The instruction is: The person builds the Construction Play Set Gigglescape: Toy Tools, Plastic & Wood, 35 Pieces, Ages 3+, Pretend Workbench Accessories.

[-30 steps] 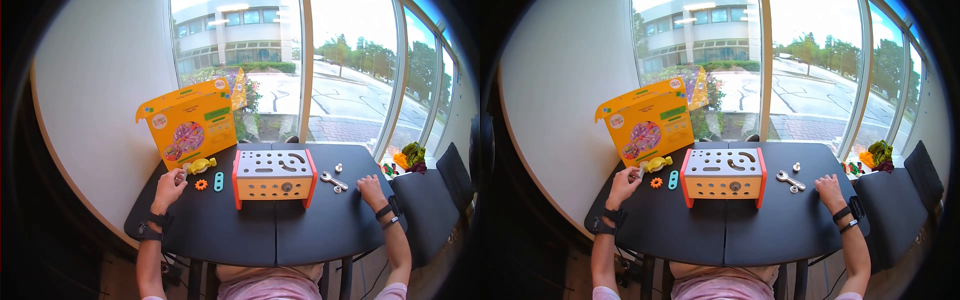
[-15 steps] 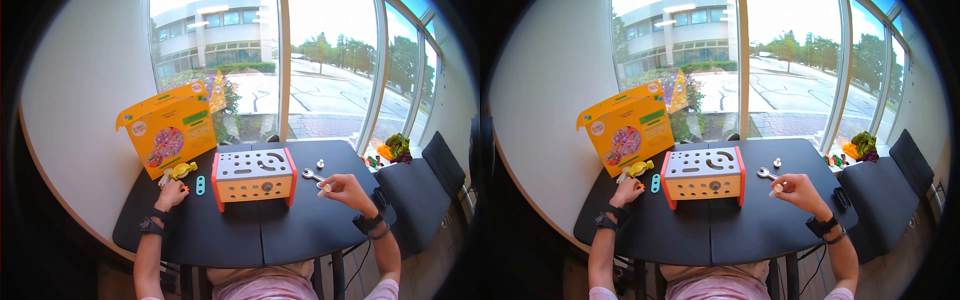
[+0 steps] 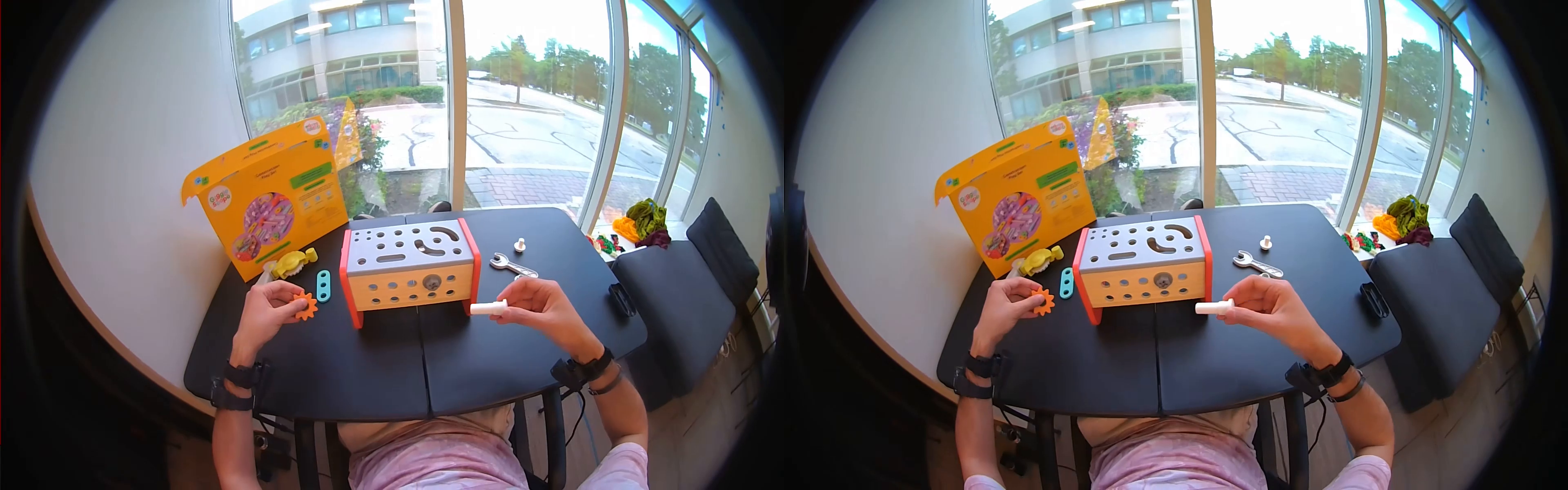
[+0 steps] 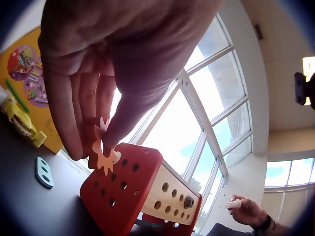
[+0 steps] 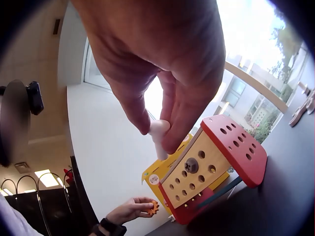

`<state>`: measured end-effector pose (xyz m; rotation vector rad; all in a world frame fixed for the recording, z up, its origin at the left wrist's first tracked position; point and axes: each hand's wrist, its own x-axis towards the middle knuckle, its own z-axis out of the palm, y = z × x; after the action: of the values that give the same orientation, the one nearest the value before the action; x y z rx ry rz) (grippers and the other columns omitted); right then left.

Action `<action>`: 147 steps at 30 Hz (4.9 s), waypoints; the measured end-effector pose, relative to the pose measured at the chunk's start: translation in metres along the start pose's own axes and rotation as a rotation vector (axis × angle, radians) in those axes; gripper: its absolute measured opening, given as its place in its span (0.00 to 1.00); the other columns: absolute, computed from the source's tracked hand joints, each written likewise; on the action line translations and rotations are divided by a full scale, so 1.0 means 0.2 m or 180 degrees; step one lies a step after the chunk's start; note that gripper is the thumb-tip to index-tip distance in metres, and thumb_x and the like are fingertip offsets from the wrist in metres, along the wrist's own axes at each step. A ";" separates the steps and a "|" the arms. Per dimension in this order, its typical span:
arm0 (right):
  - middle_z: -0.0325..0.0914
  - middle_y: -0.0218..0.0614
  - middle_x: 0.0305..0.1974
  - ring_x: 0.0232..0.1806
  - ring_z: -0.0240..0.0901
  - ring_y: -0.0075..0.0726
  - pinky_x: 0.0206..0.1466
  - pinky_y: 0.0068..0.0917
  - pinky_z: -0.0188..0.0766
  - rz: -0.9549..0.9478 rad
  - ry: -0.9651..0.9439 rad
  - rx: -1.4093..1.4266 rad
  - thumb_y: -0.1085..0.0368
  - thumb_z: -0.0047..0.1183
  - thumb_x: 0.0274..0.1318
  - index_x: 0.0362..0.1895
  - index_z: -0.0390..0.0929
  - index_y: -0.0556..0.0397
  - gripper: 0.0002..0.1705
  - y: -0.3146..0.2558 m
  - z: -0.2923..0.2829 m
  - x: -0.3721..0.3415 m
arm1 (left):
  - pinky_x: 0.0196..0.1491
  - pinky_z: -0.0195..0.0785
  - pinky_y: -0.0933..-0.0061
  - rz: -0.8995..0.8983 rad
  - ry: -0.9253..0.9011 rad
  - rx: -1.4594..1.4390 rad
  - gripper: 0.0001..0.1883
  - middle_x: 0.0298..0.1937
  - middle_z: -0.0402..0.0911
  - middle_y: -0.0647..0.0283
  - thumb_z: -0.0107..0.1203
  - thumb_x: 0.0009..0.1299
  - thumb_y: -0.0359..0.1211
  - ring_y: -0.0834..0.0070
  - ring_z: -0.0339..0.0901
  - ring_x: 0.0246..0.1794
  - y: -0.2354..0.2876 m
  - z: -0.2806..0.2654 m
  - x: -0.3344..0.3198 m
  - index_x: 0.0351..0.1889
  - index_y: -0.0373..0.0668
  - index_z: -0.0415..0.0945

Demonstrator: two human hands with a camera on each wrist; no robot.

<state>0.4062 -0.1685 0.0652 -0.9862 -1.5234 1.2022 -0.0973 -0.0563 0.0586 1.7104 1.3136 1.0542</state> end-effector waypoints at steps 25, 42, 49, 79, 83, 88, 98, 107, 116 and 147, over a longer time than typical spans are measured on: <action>0.88 0.55 0.51 0.54 0.92 0.42 0.59 0.35 0.91 0.0194 -0.0789 0.0742 0.59 0.57 0.85 0.53 0.69 0.58 0.15 0.12 0.60 0.42 | 0.46 0.90 0.74 0.1203 0.0421 0.0136 0.10 0.43 0.94 0.56 0.74 0.71 0.22 0.71 0.95 0.42 0.18 0.59 0.02 0.49 0.30 0.89; 0.89 0.51 0.46 0.51 0.91 0.37 0.54 0.33 0.92 -0.0034 -0.0376 0.0635 0.63 0.59 0.84 0.47 0.70 0.59 0.14 0.22 0.65 0.48 | 0.49 0.90 0.70 0.1135 0.0353 0.0113 0.10 0.43 0.95 0.49 0.72 0.74 0.24 0.66 0.96 0.44 0.16 0.67 0.04 0.51 0.30 0.89; 0.89 0.53 0.50 0.52 0.92 0.41 0.56 0.36 0.93 -0.0086 -0.0410 0.0326 0.63 0.57 0.85 0.49 0.69 0.58 0.13 0.23 0.63 0.50 | 0.48 0.90 0.69 0.1286 0.0545 0.0367 0.12 0.43 0.95 0.49 0.73 0.74 0.26 0.64 0.96 0.43 0.21 0.70 0.05 0.52 0.31 0.89; 0.81 0.46 0.66 0.75 0.73 0.54 0.87 0.58 0.55 -0.2182 0.1049 -0.4076 0.39 0.66 0.71 0.70 0.81 0.56 0.38 0.17 0.60 0.61 | 0.80 0.64 0.38 0.2085 0.0341 0.2310 0.45 0.79 0.75 0.56 0.75 0.59 0.46 0.44 0.61 0.86 0.24 0.59 0.04 0.78 0.51 0.77; 0.82 0.45 0.65 0.73 0.74 0.53 0.84 0.55 0.60 -0.1953 0.0900 -0.3897 0.39 0.66 0.72 0.66 0.82 0.57 0.37 0.16 0.60 0.63 | 0.79 0.67 0.41 0.2152 0.0423 0.2307 0.45 0.78 0.77 0.54 0.77 0.57 0.46 0.43 0.64 0.84 0.24 0.60 0.04 0.77 0.48 0.79; 0.81 0.47 0.66 0.72 0.75 0.55 0.81 0.54 0.65 -0.1969 0.0836 -0.3817 0.40 0.66 0.72 0.66 0.81 0.58 0.37 0.14 0.59 0.63 | 0.79 0.67 0.42 0.2151 0.0452 0.2331 0.45 0.77 0.78 0.54 0.78 0.57 0.47 0.42 0.65 0.82 0.24 0.60 0.04 0.76 0.47 0.80; 0.74 0.53 0.78 0.83 0.66 0.60 0.88 0.60 0.56 -0.2353 0.0242 -0.3708 0.47 0.65 0.74 0.60 0.88 0.52 0.25 0.14 0.46 0.52 | 0.77 0.68 0.39 0.2088 0.0380 0.2495 0.48 0.79 0.76 0.56 0.79 0.58 0.48 0.47 0.63 0.84 0.25 0.60 0.01 0.80 0.53 0.76; 0.83 0.47 0.72 0.78 0.75 0.56 0.88 0.60 0.59 -0.2057 0.0124 -0.3125 0.59 0.73 0.67 0.27 0.87 0.54 0.17 0.07 0.31 0.40 | 0.78 0.66 0.41 0.2063 0.0332 0.2505 0.48 0.79 0.75 0.57 0.79 0.59 0.47 0.48 0.63 0.83 0.26 0.59 0.01 0.80 0.54 0.76; 0.91 0.46 0.53 0.57 0.87 0.55 0.64 0.47 0.81 -0.1654 0.1118 -0.2989 0.64 0.68 0.69 0.42 0.89 0.58 0.09 -0.02 -0.13 0.33 | 0.82 0.64 0.45 0.2072 0.0266 0.2482 0.48 0.79 0.76 0.56 0.80 0.59 0.45 0.45 0.62 0.84 0.27 0.57 0.00 0.81 0.52 0.75; 0.91 0.43 0.58 0.65 0.84 0.55 0.73 0.46 0.77 0.0276 0.0583 -0.3542 0.65 0.61 0.73 0.53 0.93 0.52 0.12 0.59 -0.75 0.36 | 0.62 0.82 0.59 0.0371 0.0392 0.2228 0.22 0.57 0.93 0.56 0.71 0.71 0.42 0.61 0.90 0.53 -0.33 0.02 0.38 0.62 0.46 0.89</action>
<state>0.5385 -0.0420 -0.0237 -1.8073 -2.0108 0.1956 -0.1067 0.0323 0.0111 2.2740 1.8236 0.8156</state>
